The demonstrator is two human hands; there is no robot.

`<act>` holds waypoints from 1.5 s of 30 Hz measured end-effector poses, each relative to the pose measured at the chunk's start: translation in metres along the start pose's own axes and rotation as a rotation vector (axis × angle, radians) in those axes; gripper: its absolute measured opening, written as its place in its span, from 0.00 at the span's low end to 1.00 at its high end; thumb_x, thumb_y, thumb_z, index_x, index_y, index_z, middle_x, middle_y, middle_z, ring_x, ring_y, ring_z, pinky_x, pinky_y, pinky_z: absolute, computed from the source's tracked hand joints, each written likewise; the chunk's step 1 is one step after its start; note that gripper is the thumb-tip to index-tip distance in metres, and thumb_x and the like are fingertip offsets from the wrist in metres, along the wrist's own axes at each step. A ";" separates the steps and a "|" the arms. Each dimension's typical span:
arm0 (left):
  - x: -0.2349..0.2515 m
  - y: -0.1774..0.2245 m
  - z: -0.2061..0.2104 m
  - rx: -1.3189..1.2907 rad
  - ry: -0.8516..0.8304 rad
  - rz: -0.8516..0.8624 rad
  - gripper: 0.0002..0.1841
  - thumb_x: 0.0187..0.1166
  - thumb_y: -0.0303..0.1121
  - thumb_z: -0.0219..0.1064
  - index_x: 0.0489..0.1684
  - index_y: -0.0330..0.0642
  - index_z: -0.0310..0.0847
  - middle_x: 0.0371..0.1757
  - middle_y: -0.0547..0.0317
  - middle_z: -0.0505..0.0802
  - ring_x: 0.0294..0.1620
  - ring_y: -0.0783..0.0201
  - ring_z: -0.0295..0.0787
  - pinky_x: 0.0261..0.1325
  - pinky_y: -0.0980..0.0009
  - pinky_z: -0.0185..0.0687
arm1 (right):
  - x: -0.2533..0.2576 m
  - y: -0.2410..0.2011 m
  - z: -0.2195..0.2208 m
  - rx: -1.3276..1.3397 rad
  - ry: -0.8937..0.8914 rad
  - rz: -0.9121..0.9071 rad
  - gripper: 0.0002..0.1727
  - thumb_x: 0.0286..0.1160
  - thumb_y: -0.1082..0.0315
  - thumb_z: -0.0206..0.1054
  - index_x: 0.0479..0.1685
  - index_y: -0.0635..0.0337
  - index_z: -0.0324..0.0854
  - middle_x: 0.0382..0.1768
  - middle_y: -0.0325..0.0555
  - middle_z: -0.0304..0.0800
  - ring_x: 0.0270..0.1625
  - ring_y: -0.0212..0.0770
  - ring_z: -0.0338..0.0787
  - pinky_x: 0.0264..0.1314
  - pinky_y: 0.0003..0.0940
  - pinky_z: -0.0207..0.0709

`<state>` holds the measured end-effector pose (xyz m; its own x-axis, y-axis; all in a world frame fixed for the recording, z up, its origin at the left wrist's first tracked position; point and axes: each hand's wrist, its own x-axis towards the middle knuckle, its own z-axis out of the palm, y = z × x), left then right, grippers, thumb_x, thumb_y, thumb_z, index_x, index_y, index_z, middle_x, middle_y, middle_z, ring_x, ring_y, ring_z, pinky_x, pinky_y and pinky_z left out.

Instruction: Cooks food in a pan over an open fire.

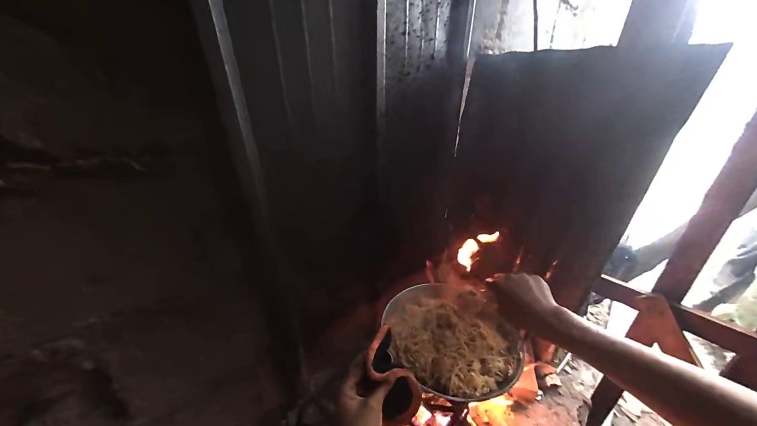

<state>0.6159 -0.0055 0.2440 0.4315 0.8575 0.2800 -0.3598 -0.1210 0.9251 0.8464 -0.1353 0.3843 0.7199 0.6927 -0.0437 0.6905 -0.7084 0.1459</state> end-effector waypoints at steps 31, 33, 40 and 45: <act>0.001 0.002 0.002 0.071 0.023 -0.041 0.22 0.63 0.14 0.77 0.60 0.30 0.86 0.55 0.52 0.94 0.55 0.71 0.90 0.60 0.74 0.87 | -0.028 0.011 0.041 0.176 -0.253 -0.014 0.24 0.76 0.54 0.72 0.57 0.67 0.84 0.59 0.68 0.88 0.66 0.69 0.86 0.65 0.74 0.75; 0.002 0.002 0.001 0.067 0.016 -0.033 0.23 0.63 0.14 0.77 0.60 0.31 0.85 0.57 0.52 0.93 0.56 0.71 0.90 0.61 0.74 0.87 | -0.028 0.001 0.022 0.151 -0.207 0.014 0.21 0.76 0.56 0.69 0.56 0.66 0.84 0.59 0.66 0.89 0.66 0.68 0.86 0.63 0.72 0.76; 0.003 -0.006 -0.002 0.028 -0.027 0.000 0.24 0.65 0.16 0.77 0.64 0.32 0.85 0.63 0.52 0.92 0.63 0.67 0.89 0.66 0.70 0.86 | -0.030 -0.012 -0.042 -0.015 -0.113 -0.032 0.19 0.78 0.59 0.67 0.53 0.68 0.84 0.58 0.68 0.88 0.66 0.69 0.86 0.61 0.72 0.76; 0.002 -0.001 -0.002 0.080 -0.012 0.007 0.22 0.65 0.15 0.76 0.60 0.29 0.85 0.56 0.50 0.93 0.55 0.70 0.90 0.61 0.72 0.87 | -0.013 0.006 -0.017 -0.063 -0.030 -0.086 0.17 0.84 0.66 0.61 0.60 0.69 0.83 0.59 0.70 0.88 0.64 0.73 0.86 0.60 0.73 0.76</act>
<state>0.6161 -0.0026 0.2430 0.4392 0.8507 0.2889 -0.2953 -0.1670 0.9407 0.8397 -0.1459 0.4025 0.6606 0.7456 -0.0880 0.7448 -0.6360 0.2022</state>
